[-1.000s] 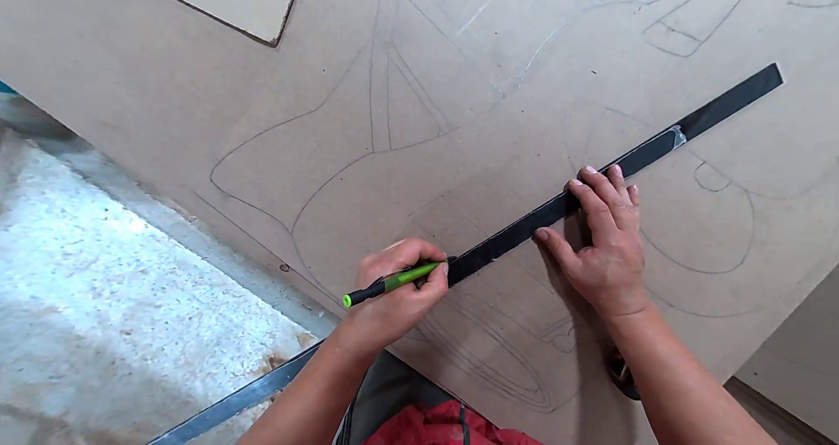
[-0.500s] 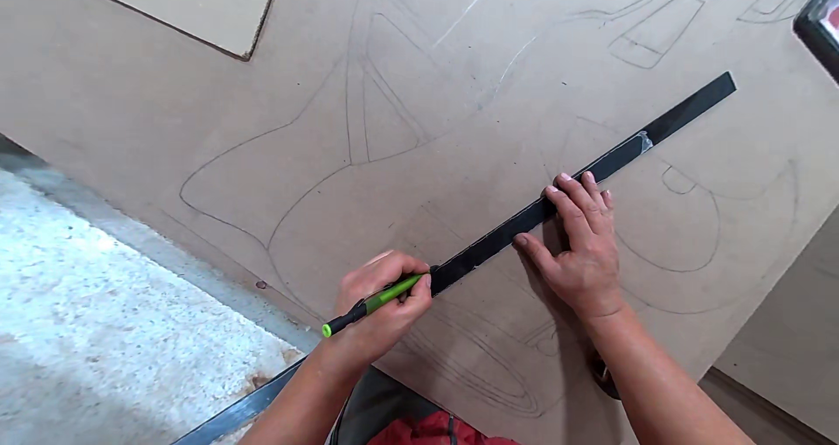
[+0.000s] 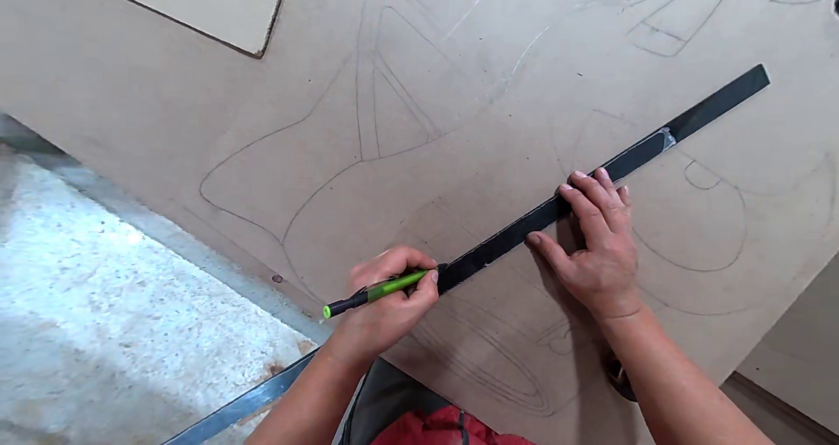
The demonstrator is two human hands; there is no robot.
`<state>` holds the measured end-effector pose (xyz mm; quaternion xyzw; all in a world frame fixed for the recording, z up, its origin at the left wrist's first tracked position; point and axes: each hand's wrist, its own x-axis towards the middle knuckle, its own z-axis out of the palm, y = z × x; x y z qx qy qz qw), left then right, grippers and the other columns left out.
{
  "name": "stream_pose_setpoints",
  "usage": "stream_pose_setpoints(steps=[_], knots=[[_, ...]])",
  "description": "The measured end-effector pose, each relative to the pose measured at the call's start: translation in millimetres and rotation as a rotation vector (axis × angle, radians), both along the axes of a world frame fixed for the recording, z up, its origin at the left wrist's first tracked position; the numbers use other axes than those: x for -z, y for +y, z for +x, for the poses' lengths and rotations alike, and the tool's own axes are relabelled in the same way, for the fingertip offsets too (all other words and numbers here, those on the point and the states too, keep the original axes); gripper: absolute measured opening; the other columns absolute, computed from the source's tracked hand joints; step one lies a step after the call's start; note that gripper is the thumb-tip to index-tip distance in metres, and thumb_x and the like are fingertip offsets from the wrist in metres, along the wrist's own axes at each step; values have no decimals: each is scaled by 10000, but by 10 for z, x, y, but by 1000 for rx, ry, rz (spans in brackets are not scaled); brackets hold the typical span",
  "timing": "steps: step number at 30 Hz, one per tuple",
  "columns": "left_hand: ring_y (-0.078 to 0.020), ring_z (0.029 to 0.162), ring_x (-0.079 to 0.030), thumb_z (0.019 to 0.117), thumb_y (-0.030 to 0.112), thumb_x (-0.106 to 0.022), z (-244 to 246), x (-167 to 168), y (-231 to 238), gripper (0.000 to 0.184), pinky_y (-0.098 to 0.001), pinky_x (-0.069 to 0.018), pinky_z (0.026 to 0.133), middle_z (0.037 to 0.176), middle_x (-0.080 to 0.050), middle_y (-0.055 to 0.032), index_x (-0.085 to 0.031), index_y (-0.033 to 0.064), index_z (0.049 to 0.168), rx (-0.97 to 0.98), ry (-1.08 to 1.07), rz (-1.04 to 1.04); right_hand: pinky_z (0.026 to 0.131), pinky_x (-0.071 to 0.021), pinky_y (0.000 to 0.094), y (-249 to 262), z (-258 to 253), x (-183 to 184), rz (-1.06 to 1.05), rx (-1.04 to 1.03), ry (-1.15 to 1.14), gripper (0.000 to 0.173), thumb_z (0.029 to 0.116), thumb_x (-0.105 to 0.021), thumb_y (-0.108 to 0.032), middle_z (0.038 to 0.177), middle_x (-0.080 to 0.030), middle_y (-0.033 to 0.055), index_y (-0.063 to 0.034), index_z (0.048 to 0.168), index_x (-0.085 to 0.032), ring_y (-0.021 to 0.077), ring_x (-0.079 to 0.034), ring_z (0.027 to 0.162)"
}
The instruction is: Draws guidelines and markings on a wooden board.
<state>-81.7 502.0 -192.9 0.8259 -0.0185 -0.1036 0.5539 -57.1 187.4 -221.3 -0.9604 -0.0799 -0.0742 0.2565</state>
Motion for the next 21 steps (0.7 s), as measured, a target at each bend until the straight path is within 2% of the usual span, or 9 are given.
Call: stream_pose_setpoints(steps=[12, 21], knots=[[-8, 607, -600, 844, 183, -724, 9, 8, -32, 73, -175, -508, 490, 777, -670, 94, -747, 174, 913, 18, -20, 49, 1264, -218, 609, -7, 5, -9, -2, 2, -3, 696, 875, -744, -572, 1540, -532, 84, -125, 1397, -637, 299, -365, 1519], [8, 626, -599, 842, 189, -711, 4, -2, -62, 78, -157, -506, 507, 780, -661, 101, -744, 172, 910, 23, -48, 69, 1263, -210, 620, -1, 9, -1, -24, 5, 15, 706, 911, -693, -590, 1576, -499, 66, -134, 1444, -610, 290, -343, 1533]])
